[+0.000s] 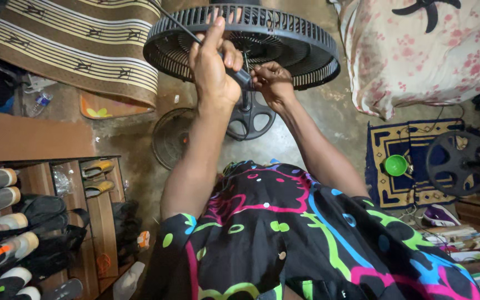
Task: The person assembles a standing fan by attaching the front grille to the motor housing and securing it with a screwdriver. The fan blade is visible on the bed but not installed during the clip.
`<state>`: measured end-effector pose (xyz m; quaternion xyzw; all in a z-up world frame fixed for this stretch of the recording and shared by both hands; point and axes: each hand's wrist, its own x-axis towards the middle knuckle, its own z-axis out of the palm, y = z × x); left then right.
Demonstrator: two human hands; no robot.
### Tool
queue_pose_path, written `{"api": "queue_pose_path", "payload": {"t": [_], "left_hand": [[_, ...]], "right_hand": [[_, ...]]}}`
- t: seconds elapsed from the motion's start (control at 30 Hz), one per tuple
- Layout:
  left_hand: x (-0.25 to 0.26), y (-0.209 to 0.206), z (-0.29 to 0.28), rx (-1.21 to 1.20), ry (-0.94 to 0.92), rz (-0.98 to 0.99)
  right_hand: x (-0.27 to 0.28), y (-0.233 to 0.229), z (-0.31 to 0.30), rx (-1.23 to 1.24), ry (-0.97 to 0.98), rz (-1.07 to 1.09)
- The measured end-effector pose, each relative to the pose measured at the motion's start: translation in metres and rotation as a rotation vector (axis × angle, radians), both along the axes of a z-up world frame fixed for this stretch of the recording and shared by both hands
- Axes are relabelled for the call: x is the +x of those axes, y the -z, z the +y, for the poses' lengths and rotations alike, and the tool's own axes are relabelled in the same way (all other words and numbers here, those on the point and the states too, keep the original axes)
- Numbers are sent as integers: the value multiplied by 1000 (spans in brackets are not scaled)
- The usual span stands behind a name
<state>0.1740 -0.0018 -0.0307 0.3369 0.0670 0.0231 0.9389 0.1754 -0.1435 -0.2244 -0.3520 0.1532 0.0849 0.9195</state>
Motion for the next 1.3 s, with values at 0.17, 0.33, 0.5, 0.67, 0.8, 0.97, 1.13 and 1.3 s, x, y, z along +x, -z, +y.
{"api": "queue_pose_path", "payload": {"t": [0.17, 0.33, 0.5, 0.67, 0.8, 0.97, 1.13, 1.3], "left_hand": [[21, -4, 4, 6, -36, -43], [54, -1, 15, -90, -5, -30], [77, 12, 23, -112, -18, -9], [95, 17, 32, -101, -33, 2], [99, 20, 33, -100, -38, 43], [105, 28, 38, -173, 2, -20], [93, 23, 55, -186, -4, 25], [89, 36, 88, -337, 42, 17]], "right_hand": [[13, 7, 11, -27, 101, -84], [25, 8, 10, -84, 131, -132], [38, 15, 10, -165, 158, -179], [45, 15, 11, -125, 108, -249], [50, 16, 17, -94, 94, -276], [49, 13, 17, -117, 93, -219], [45, 14, 14, -140, 117, -192], [45, 27, 15, -219, 165, -242]]}}
